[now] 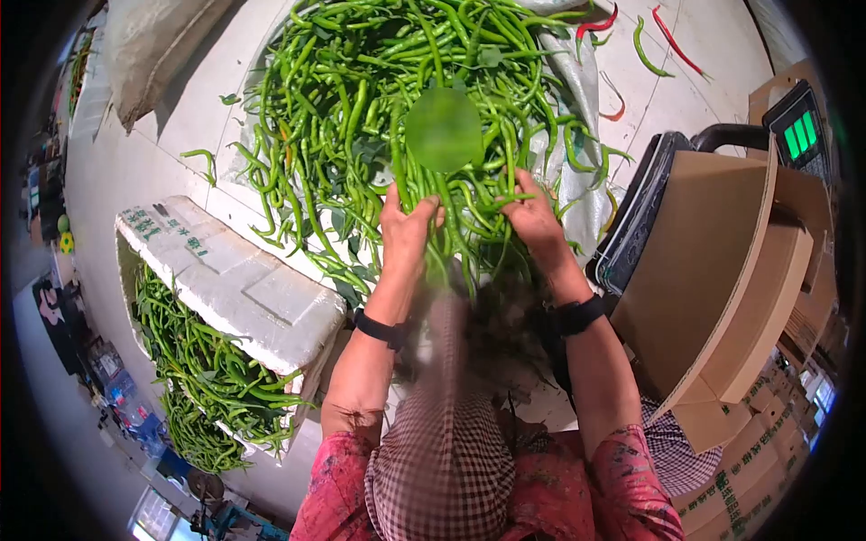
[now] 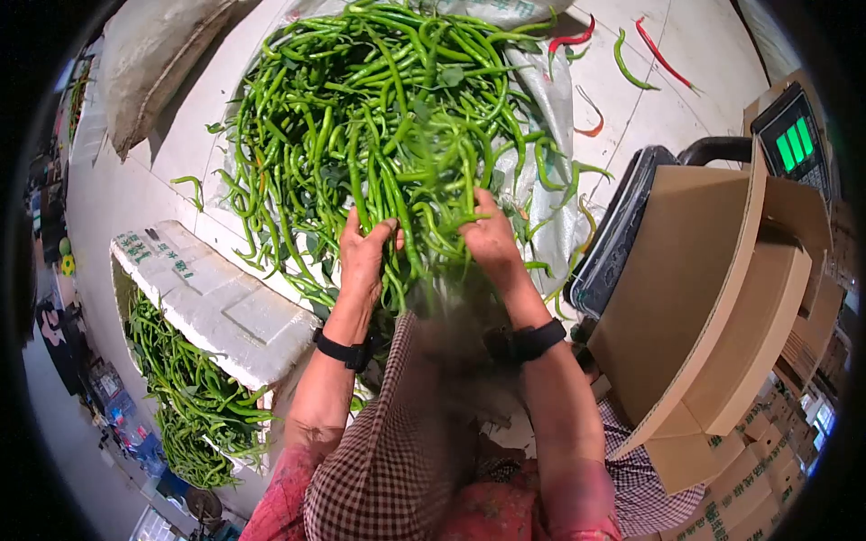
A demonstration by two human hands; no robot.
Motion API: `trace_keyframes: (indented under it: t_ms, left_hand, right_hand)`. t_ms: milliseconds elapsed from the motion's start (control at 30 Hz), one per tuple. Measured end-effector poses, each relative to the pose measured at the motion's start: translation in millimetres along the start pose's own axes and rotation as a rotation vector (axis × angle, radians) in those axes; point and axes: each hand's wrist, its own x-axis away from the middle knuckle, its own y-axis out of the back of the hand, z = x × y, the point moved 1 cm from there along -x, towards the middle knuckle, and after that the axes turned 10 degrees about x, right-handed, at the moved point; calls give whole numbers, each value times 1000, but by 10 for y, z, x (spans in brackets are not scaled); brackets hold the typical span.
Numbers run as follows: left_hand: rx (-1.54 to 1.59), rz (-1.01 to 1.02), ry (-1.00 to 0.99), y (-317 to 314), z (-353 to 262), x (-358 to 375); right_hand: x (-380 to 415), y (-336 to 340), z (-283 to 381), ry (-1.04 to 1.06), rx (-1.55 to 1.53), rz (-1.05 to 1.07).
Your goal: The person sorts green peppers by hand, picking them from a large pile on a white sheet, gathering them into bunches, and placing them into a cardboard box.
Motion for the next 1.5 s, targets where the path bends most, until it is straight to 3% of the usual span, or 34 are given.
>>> trace_keyframes:
  t_ms: [133, 167, 267, 300, 433, 467, 533, 600, 667, 767, 867, 900, 1000, 1033, 1100, 1200, 1233, 1300, 1333, 1367, 1467, 1500]
  left_hand:
    - [188, 33, -66, 66, 134, 23]
    - [205, 42, -35, 106, 164, 3]
    - [264, 89, 31, 83, 219, -28]
    - [181, 72, 14, 31, 222, -22]
    - [-265, -12, -136, -146, 479, -156]
    - [-228, -9, -171, -170, 583, -183]
    - [-14, 0, 5, -247, 516, -152]
    - [-212, -45, -35, -300, 200, 82]
    - [-261, 19, -183, -333, -103, 295]
    - [-304, 53, -144, -290, -285, 203]
    - [-409, 135, -243, -389, -415, 19]
    - [-609, 141, -268, -436, -497, -27]
    - [-574, 268, -197, -481, -258, -474]
    - [-736, 188, -216, -561, -206, -561]
    - [-938, 314, -250, -682, -129, -598]
    - [-1034, 429, -272, -713, -11, -598]
    - [-910, 486, -208, -664, 37, -623]
    - [-783, 551, -142, -695, 5, -527]
    - [-400, 630, 40, -787, -158, -325]
    - [-15, 681, 221, -806, -244, -141]
    - [34, 558, 236, -716, -116, -69]
    - [36, 565, 230, -727, -148, -40]
  right_hand:
    - [-152, -148, -612, 38, -420, -163]
    - [-201, -162, -674, 127, -375, -219]
    - [-252, -184, -730, 27, -330, -249]
    - [-297, -218, -674, 117, -251, -294]
    - [-253, -251, -488, 98, -157, -353]
    - [-256, -242, -465, 128, -182, -325]
    - [-257, -192, -400, 186, -230, -273]
    - [-142, 28, -267, 156, -106, -230]
    - [-103, 166, -334, 115, 6, -178]
    - [-233, 236, -469, -55, -290, -168]
    - [-359, 165, -549, -50, -457, -47]
    - [-358, 143, -501, -74, -511, -50]
    - [-370, 112, -415, -3, -576, 37]
    - [-412, 96, -404, -2, -577, 33]
    - [-480, 68, -380, 119, -192, -50]
    - [-443, 32, -377, -13, -339, -131]
    - [-391, 85, -419, 49, -454, -67]
    - [-305, 247, -361, 56, -405, 31]
    - [-235, 310, -219, 62, -357, 140]
    - [-113, 322, 54, 114, -375, 95]
    - [-187, 254, -201, 39, -266, 48]
    - [-38, 270, 10, 43, -216, 39]
